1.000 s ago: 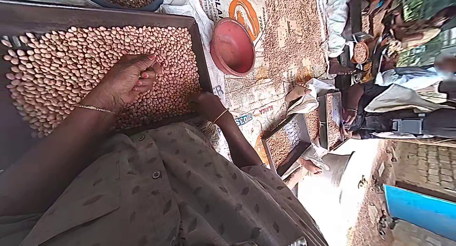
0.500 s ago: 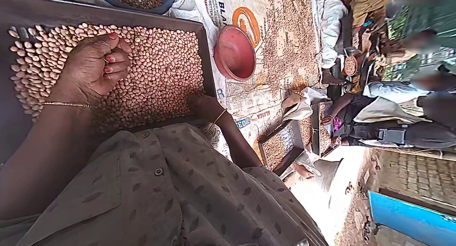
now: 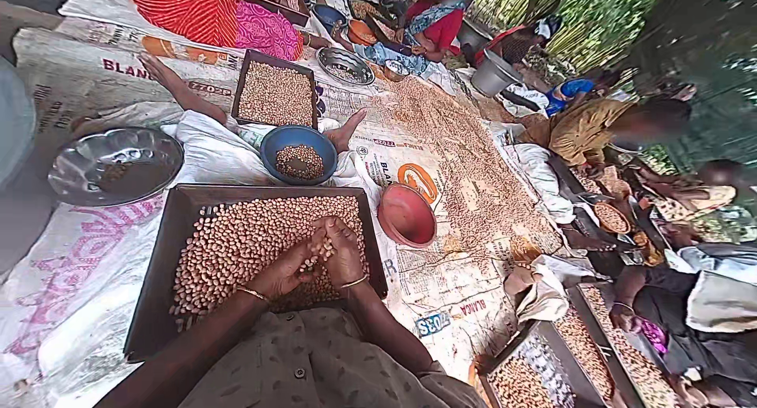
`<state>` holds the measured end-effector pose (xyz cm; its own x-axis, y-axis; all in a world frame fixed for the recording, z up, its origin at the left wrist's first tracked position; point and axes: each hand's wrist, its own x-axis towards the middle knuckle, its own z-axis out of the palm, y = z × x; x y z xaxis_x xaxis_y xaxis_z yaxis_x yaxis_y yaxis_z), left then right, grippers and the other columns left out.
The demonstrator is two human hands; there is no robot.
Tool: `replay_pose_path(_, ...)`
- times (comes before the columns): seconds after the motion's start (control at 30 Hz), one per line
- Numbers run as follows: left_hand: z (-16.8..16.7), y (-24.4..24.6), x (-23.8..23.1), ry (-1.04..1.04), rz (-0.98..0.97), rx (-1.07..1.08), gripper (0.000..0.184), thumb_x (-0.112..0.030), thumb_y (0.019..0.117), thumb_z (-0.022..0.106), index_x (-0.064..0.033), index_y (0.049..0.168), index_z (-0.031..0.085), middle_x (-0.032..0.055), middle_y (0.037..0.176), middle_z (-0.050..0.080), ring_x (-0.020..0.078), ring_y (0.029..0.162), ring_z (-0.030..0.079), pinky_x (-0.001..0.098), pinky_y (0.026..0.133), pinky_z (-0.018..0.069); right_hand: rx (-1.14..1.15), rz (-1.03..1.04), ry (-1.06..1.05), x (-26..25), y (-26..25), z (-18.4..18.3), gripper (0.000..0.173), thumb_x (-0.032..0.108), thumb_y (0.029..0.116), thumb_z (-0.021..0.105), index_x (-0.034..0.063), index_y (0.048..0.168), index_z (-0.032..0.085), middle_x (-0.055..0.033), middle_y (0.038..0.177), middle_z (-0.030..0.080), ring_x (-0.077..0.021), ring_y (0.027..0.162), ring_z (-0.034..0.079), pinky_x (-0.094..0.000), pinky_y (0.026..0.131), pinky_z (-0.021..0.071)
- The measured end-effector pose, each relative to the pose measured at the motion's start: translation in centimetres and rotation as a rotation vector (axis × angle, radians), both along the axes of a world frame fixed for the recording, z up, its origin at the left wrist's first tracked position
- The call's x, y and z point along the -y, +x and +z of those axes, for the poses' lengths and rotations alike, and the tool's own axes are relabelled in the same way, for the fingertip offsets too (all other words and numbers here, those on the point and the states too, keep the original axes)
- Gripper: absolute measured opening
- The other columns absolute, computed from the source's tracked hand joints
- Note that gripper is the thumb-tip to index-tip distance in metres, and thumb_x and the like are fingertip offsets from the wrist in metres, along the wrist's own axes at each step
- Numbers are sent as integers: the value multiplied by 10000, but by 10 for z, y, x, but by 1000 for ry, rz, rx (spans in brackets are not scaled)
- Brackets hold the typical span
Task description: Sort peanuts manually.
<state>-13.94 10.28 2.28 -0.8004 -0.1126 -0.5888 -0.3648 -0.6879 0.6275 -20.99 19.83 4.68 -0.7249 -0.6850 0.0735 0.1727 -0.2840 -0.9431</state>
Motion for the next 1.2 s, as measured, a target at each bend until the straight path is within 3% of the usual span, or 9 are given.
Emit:
replay_pose_path(0.17,0,4,17,191,203,-146,357,-255,1117,350,-131,863,568,-33,626,571,-20,402,429,113,345,306,-305,90,27,19,0,-7,276,90,1068,402,-43,1067,643,13,750,646,-38,657,597,-207,605,505)
replay_pose_path(0.4,-15,30,36,228,187,10,303,-191,1107,356,-56,983,598,-21,686,566,-19,419,435,101,355,322,-414,-177,228,1,-63,-33,166,-23,1010,475,-83,1003,630,-6,702,652,-51,642,638,-226,682,570)
replay_pose_path(0.57,42,-39,111,-26,238,-165,301,-218,1101,379,-66,972,605,-32,684,536,-21,435,419,92,375,308,-374,-158,296,-1,-64,-39,178,-4,1022,481,-96,1030,633,1,688,632,-40,617,614,-213,640,549)
replay_pose_path(0.63,90,-92,164,-219,356,-274,383,-379,1113,378,-75,1166,605,24,901,663,52,661,624,170,557,507,-473,-126,313,3,-66,-44,192,2,1009,486,-103,1043,644,-20,720,644,-51,635,618,-223,650,550)
replay_pose_path(0.67,116,-112,190,-263,404,-328,500,-462,1104,382,-77,1408,481,117,1194,630,183,948,688,318,772,603,-523,-109,317,3,-67,-48,201,8,997,485,-101,1047,646,-28,735,651,-54,646,623,-231,657,555)
replay_pose_path(0.73,151,-138,232,-339,471,-347,709,-548,1070,412,-157,1623,201,206,1601,328,372,1377,486,564,1024,517,-578,-94,337,1,-68,-52,210,11,993,484,-108,1060,644,-51,762,664,-60,665,639,-243,675,569)
replay_pose_path(0.8,165,-138,238,-425,494,-266,686,-482,1059,474,-170,1617,223,199,1635,267,388,1433,413,602,1039,483,-582,-116,383,-1,-68,-49,206,17,1008,501,-115,1067,649,-73,770,678,-70,665,652,-251,674,577)
replay_pose_path(1.0,76,-19,176,-549,353,-228,253,-186,1092,453,-42,1263,571,50,1110,691,137,973,706,303,889,580,-628,-114,430,0,-70,-55,185,34,1000,532,-84,1028,672,-57,737,671,-56,654,633,-229,663,551)
replay_pose_path(1.2,-21,97,147,-641,553,-86,241,-59,1081,387,-16,1150,614,25,1081,696,87,904,710,281,849,600,-449,67,511,11,-47,-54,184,68,1045,526,-37,1140,642,-89,914,676,-109,727,663,-292,699,596)
